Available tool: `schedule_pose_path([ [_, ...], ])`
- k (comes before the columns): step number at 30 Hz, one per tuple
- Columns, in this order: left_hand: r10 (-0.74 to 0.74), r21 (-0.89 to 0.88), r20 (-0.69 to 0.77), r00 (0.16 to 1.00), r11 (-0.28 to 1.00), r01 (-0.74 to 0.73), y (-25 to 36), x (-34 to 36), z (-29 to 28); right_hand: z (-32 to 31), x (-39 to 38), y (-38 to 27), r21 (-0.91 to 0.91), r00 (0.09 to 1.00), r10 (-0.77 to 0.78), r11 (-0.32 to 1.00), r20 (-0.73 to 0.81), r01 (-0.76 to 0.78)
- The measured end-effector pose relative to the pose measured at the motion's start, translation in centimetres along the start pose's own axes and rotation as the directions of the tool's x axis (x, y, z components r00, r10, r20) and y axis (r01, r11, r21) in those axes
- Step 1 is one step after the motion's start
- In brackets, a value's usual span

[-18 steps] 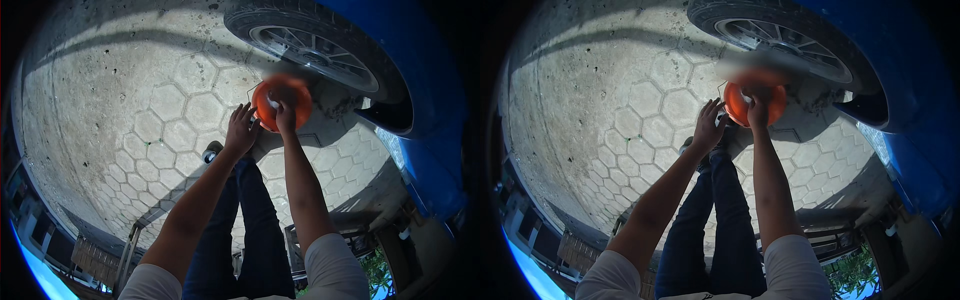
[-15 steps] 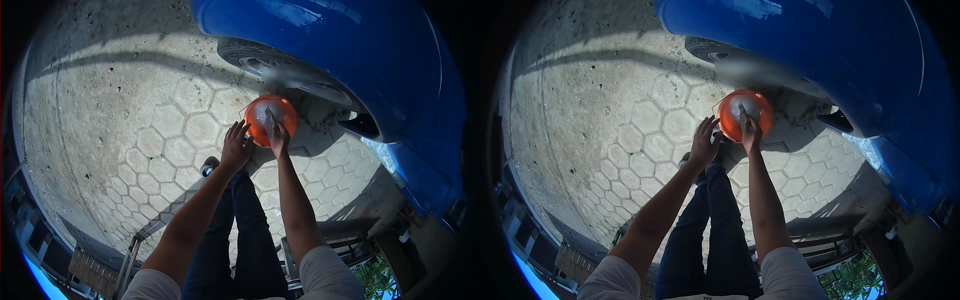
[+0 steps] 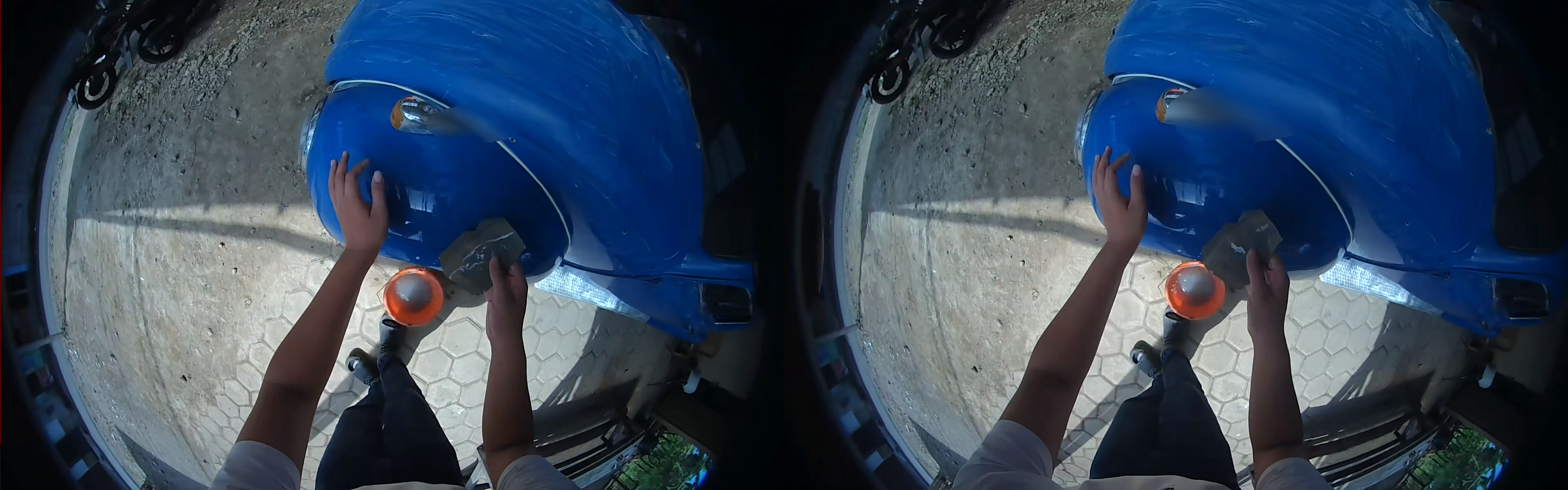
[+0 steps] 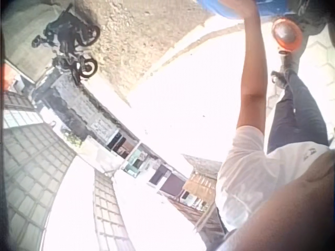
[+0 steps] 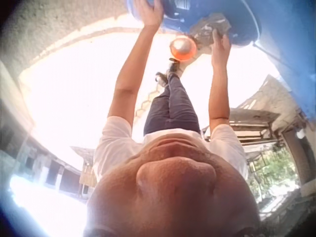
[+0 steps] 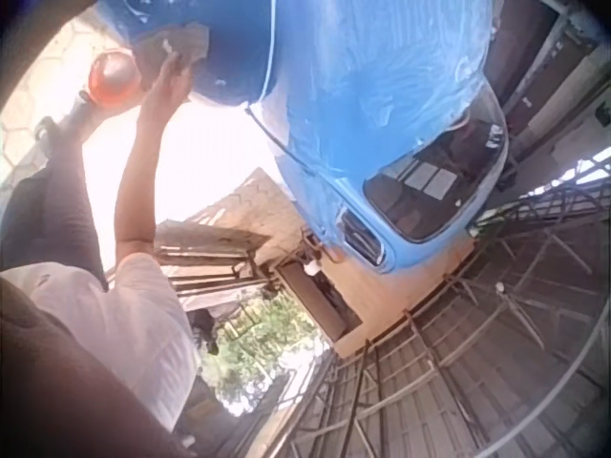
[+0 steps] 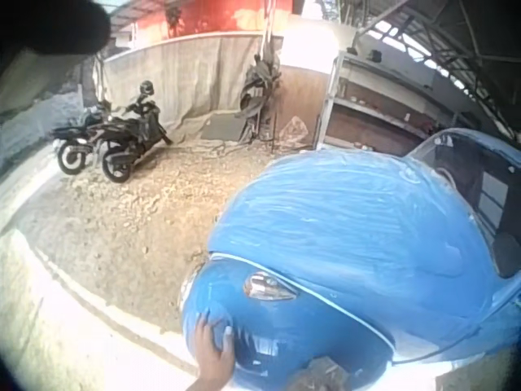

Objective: Sanding the hood and front panels of a blue vintage car using sandpaper and water.

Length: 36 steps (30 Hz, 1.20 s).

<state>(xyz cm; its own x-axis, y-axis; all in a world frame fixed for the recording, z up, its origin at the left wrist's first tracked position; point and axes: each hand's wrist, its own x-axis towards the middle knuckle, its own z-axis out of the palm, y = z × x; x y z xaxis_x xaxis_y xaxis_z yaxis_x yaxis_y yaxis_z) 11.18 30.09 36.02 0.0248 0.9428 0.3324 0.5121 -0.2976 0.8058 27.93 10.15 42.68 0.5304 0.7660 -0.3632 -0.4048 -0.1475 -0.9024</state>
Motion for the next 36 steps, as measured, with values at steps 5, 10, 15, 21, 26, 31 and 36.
schedule_pose_path([
  [5, 0.01, 0.096, -0.006, 1.0, 0.995, -0.009, -3.0, 12.3, 4.7, 4.5, 9.0, -6.2, -0.648, 0.837, -0.476, 0.553, 0.269, 0.523],
  [10, -0.074, 0.306, 0.11, 0.991, 0.951, 0.037, -6.8, 11.3, 6.6, 7.5, 11.4, -2.8, -0.769, 0.73, -0.281, -0.05, 0.623, 0.637],
  [15, -0.093, 0.265, 0.124, 0.988, 0.962, 0.057, -6.3, 10.9, 6.1, 8.1, 12.4, -0.3, -0.796, 0.738, -0.318, -0.111, 0.595, 0.594],
  [21, -0.128, 0.281, 0.127, 0.984, 0.956, 0.088, -6.0, 10.7, 5.3, 8.3, 12.8, 0.3, -0.926, 0.859, -0.347, -0.139, 0.376, 0.35],
  [26, -0.142, 0.237, 0.152, 0.978, 0.966, 0.104, -4.9, 10.5, 5.9, 5.5, 14.2, 1.1, -0.924, 0.851, -0.362, -0.181, 0.381, 0.336],
  [31, -0.187, 0.256, 0.2, 0.962, 0.957, 0.133, -5.3, 10.0, 5.2, 7.3, 12.3, 1.8, -0.882, 0.851, -0.247, -0.221, 0.463, 0.416],
  [36, -0.256, 0.287, 0.03, 0.966, 0.928, 0.237, -5.0, 9.4, 5.8, 10.8, 13.0, 1.7, -0.779, 0.806, 0.017, -0.243, 0.592, 0.578],
])
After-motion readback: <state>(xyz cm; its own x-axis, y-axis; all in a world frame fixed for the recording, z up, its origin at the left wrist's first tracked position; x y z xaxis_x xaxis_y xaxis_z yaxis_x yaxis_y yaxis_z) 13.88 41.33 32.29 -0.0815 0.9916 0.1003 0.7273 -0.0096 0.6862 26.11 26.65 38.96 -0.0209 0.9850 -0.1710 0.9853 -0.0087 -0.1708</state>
